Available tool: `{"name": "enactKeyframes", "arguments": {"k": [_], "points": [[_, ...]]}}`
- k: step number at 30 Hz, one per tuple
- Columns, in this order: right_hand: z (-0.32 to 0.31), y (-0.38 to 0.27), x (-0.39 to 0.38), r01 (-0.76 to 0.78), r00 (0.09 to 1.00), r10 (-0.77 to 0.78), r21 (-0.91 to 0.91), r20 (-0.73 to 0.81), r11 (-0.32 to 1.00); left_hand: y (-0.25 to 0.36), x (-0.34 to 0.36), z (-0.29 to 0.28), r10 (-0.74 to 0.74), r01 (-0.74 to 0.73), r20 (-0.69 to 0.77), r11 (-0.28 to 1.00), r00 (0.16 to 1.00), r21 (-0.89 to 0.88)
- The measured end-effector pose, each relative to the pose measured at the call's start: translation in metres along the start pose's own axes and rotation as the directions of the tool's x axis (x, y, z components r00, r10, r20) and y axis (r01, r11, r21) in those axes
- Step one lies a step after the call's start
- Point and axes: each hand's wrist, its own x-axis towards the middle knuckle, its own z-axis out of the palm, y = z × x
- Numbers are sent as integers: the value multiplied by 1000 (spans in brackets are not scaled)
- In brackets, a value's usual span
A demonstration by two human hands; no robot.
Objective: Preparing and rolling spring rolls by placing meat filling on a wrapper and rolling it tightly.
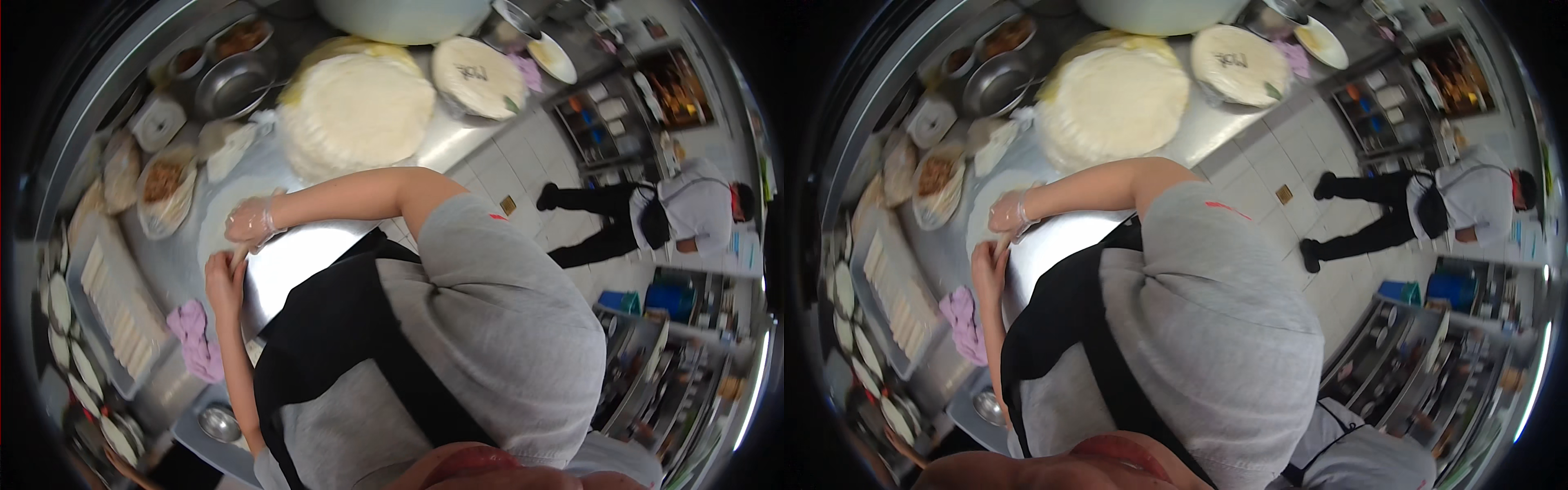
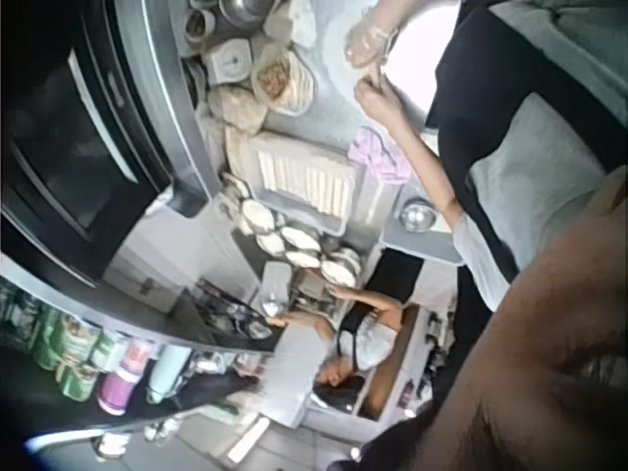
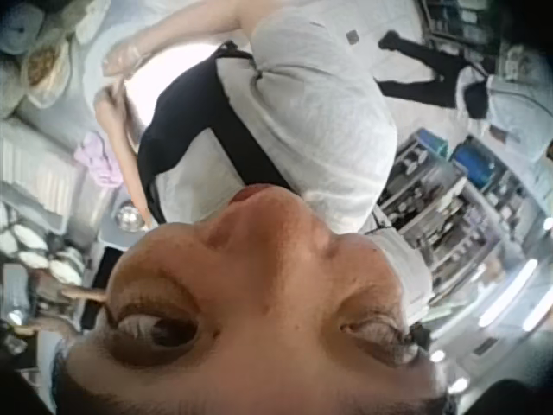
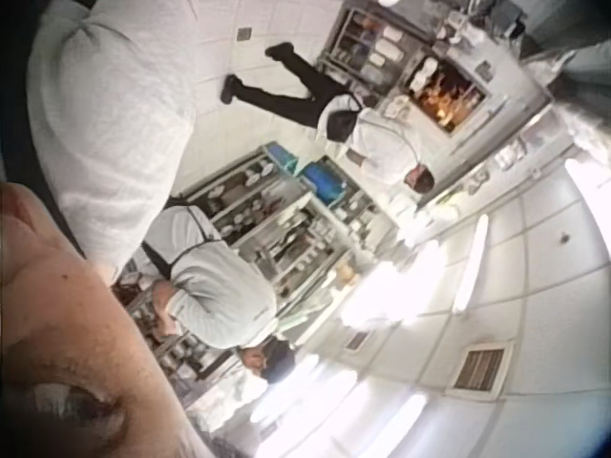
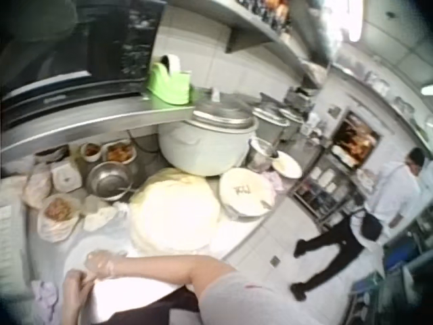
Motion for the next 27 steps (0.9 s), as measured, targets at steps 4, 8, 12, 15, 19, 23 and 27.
{"name": "enactKeyframes", "arguments": {"k": [4, 8, 12, 15, 19, 23, 27], "points": [[-1, 31, -16, -68, 997, 68, 0, 43, 998, 4, -16, 0, -37, 18, -164, 993, 986, -117], [-3, 50, -54, -152, 987, 157, 89, -42, 984, -4, -25, -2, -88, 69, -122, 986, 989, -151], [-11, 59, -67, -93, 989, 114, 213, -91, 973, -10, -34, -4, -213, 156, -108, 909, 971, -385], [-23, 53, -65, -187, 981, 194, 389, 23, 902, -14, -36, -5, -290, 230, -108, 897, 951, -377], [-24, 53, -61, -127, 976, 179, 343, -123, 931, -5, -24, -4, -93, 108, -310, 994, 946, 32], [-22, 55, -61, -68, 973, 135, 325, -188, 943, 24, -7, 25, 156, -132, -232, 984, 960, 116], [-22, 60, -63, -72, 983, 124, 341, -133, 937, 36, -13, 35, 99, -79, -146, 987, 984, 139]]}}
